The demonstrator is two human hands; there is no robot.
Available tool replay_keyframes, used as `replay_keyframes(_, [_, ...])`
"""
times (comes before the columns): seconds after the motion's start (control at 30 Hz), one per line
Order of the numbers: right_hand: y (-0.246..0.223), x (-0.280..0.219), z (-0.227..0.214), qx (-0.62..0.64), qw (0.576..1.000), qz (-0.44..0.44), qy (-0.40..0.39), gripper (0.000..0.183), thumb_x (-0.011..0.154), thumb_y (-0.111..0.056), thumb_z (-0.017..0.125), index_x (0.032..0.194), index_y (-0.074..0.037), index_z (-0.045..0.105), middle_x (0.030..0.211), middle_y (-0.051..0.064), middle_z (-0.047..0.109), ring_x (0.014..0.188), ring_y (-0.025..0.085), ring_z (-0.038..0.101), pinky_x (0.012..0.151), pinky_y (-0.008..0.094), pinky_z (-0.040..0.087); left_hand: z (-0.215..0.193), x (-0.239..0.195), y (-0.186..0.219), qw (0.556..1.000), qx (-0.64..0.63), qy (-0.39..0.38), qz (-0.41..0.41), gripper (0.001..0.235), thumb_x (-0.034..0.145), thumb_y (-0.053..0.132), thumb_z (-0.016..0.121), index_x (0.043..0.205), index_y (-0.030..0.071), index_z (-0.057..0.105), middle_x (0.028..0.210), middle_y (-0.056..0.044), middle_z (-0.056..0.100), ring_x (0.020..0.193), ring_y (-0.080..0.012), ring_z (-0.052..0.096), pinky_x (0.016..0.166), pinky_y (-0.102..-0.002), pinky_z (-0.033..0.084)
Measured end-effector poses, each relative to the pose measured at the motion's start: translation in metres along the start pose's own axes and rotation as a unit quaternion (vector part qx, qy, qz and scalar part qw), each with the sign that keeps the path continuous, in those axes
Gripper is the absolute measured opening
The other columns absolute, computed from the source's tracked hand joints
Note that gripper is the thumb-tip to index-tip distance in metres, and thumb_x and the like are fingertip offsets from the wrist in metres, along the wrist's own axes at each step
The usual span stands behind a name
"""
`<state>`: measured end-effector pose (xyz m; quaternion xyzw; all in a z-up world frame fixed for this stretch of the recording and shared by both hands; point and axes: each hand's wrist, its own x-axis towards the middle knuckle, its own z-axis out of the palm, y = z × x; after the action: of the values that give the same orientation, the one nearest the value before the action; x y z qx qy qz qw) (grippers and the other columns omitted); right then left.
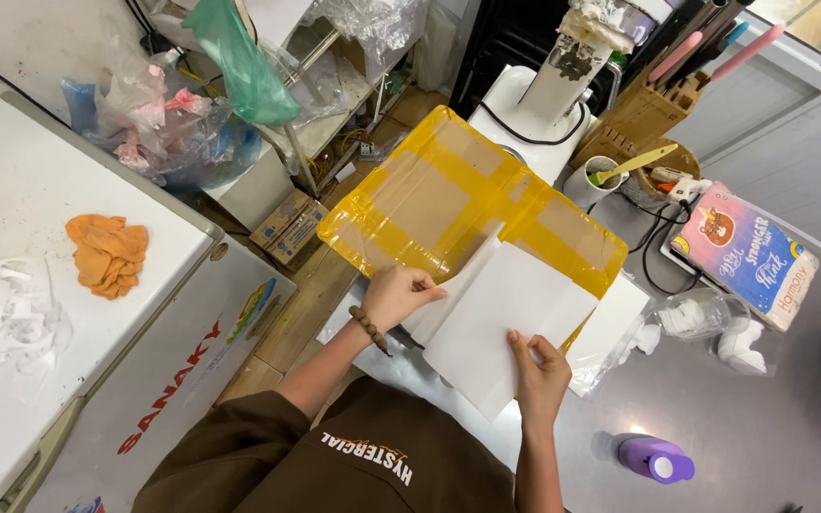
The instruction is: Cutting paper with scissors and using a hand punch to create circular paper decorations.
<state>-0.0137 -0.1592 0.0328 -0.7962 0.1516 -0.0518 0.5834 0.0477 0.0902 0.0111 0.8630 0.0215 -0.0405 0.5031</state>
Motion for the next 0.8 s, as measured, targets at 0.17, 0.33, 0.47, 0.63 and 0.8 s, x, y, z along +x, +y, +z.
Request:
replay_keyframes(0.17, [0.008, 0.002, -0.004, -0.021, 1.0, 0.005, -0.007, 0.03, 0.093, -0.021, 0.077, 0.075, 0.0, 0.068, 0.069, 0.002, 0.057, 0.063, 0.006, 0.047, 0.055, 0.022, 0.038, 0.002, -0.001, -0.001, 0.999, 0.033, 0.018, 0.014, 0.031, 0.075, 0.039, 0.086, 0.074, 0.009, 0.077, 0.069, -0.006, 0.075, 0.061, -0.019, 0.073, 0.059, -0.03, 0.055])
replay_keyframes(0.33, [0.028, 0.006, -0.009, -0.022, 0.999, -0.026, 0.004, 0.038, 0.095, -0.025, 0.077, 0.07, 0.0, 0.064, 0.07, 0.002, 0.06, 0.064, 0.006, 0.048, 0.06, 0.022, 0.04, -0.001, -0.003, -0.004, 0.994, 0.067, 0.064, 0.064, 0.029, 0.082, 0.032, 0.083, 0.088, 0.005, 0.072, 0.075, -0.008, 0.073, 0.067, -0.025, 0.072, 0.06, -0.035, 0.054])
replay_keyframes(0.47, [0.023, 0.004, -0.009, -0.056, 0.998, 0.007, 0.029, 0.039, 0.093, -0.029, 0.078, 0.07, 0.0, 0.065, 0.073, 0.004, 0.058, 0.064, 0.008, 0.048, 0.057, 0.024, 0.039, -0.007, -0.006, 0.001, 0.974, 0.057, 0.099, 0.194, 0.018, 0.091, 0.019, 0.071, 0.103, 0.005, 0.072, 0.098, -0.009, 0.073, 0.082, -0.0277, 0.072, 0.071, -0.037, 0.056])
replay_keyframes(0.63, [0.021, 0.003, -0.012, -0.055, 0.997, 0.029, 0.04, 0.035, 0.091, -0.029, 0.079, 0.073, 0.0, 0.069, 0.074, 0.004, 0.06, 0.063, 0.009, 0.049, 0.057, 0.024, 0.04, -0.01, 0.006, -0.013, 0.996, 0.025, 0.018, 0.085, 0.026, 0.096, 0.036, 0.069, 0.096, 0.011, 0.076, 0.087, -0.007, 0.072, 0.076, -0.0238, 0.071, 0.07, -0.035, 0.055])
replay_keyframes(0.8, [0.026, 0.002, -0.016, -0.046, 0.999, -0.002, 0.027, 0.031, 0.091, -0.026, 0.078, 0.075, 0.0, 0.071, 0.07, 0.0, 0.062, 0.066, 0.006, 0.049, 0.06, 0.022, 0.041, -0.023, 0.013, -0.019, 0.999, 0.014, 0.027, 0.044, 0.037, 0.083, 0.044, 0.079, 0.087, 0.007, 0.078, 0.075, -0.007, 0.072, 0.066, -0.0175, 0.066, 0.061, -0.031, 0.051])
